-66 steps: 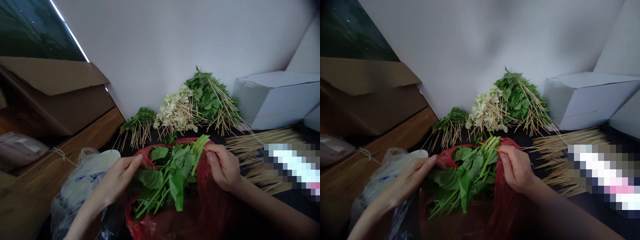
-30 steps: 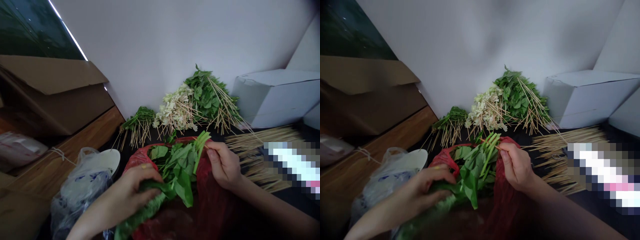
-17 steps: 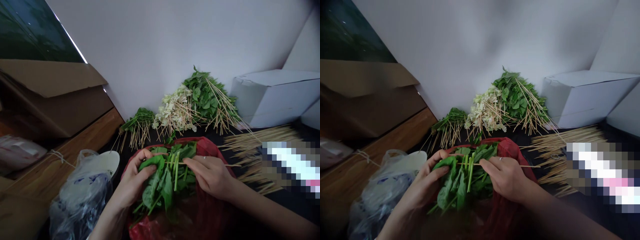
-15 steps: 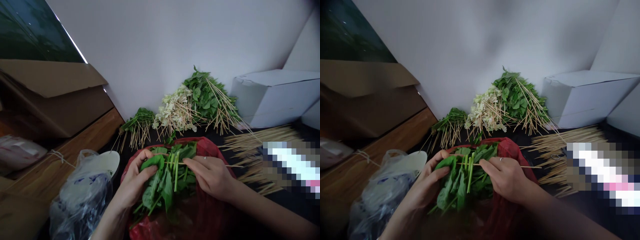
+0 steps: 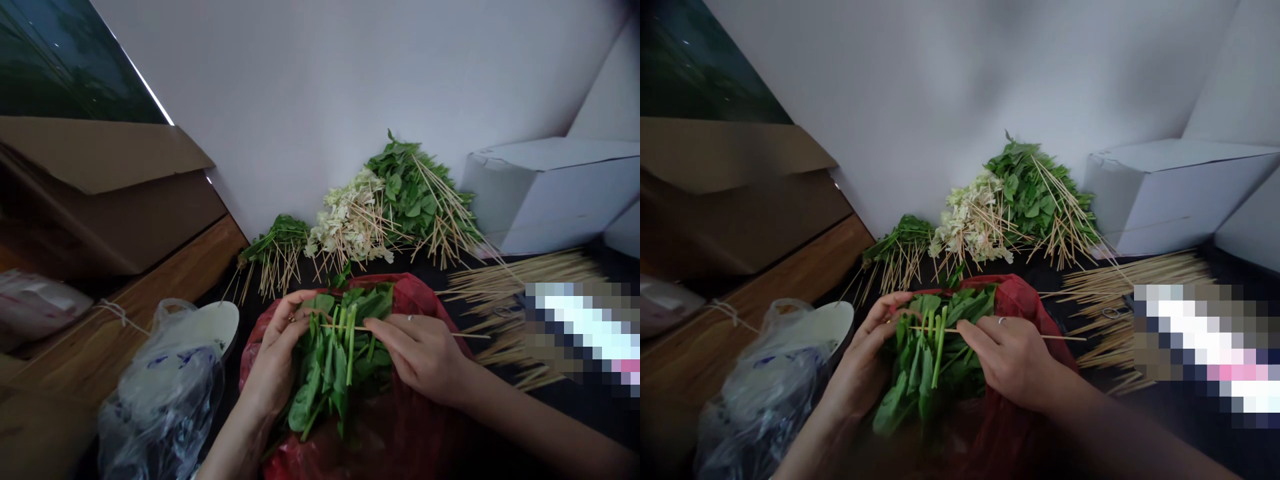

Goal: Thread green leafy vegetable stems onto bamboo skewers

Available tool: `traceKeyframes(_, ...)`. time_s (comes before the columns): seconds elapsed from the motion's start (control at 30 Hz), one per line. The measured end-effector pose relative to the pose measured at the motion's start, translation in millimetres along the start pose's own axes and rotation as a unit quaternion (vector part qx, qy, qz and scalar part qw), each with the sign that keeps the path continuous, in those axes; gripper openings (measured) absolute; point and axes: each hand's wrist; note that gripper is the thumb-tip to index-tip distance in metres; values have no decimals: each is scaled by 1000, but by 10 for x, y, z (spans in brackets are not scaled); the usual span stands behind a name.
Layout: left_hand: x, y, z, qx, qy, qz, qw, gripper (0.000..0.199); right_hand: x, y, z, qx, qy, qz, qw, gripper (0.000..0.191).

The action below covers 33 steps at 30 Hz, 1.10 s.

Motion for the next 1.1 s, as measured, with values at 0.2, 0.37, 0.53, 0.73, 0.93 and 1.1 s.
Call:
traceKeyframes(0.2, -8, -27, 4, 15, -29, 27, 999, 16, 15, -3, 20, -5, 3, 1, 1000, 26)
traceKeyframes(0.37, -24, -76, -2, 41, -25, 31, 998, 25, 14, -6, 23, -9, 12, 5, 1000, 26)
traceKeyframes(0.53, -36, -128, 2, 38, -46, 58, 997, 29, 4, 0, 20, -7, 17, 15, 1000, 27)
traceKeyframes(0.73, -33, -167, 28, 79, -24, 47, 995, 25, 17, -12, 26, -8, 12, 11, 1000, 25)
traceKeyframes(0.93, 5, -205, 64, 113, 48, 1, 992, 23, 10, -3, 26, 2, 14, 1, 1000, 26)
traceKeyframes(1.1, -4, -188, 57, 110, 47, -7, 993, 26, 8, -1, 26, 3, 13, -3, 1000, 25)
Point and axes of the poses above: each hand's wrist, its own x-axis towards the middle knuckle, its own y-axis out of the palm, z = x × y, and after that the axes turned 1 degree about x, right-handed
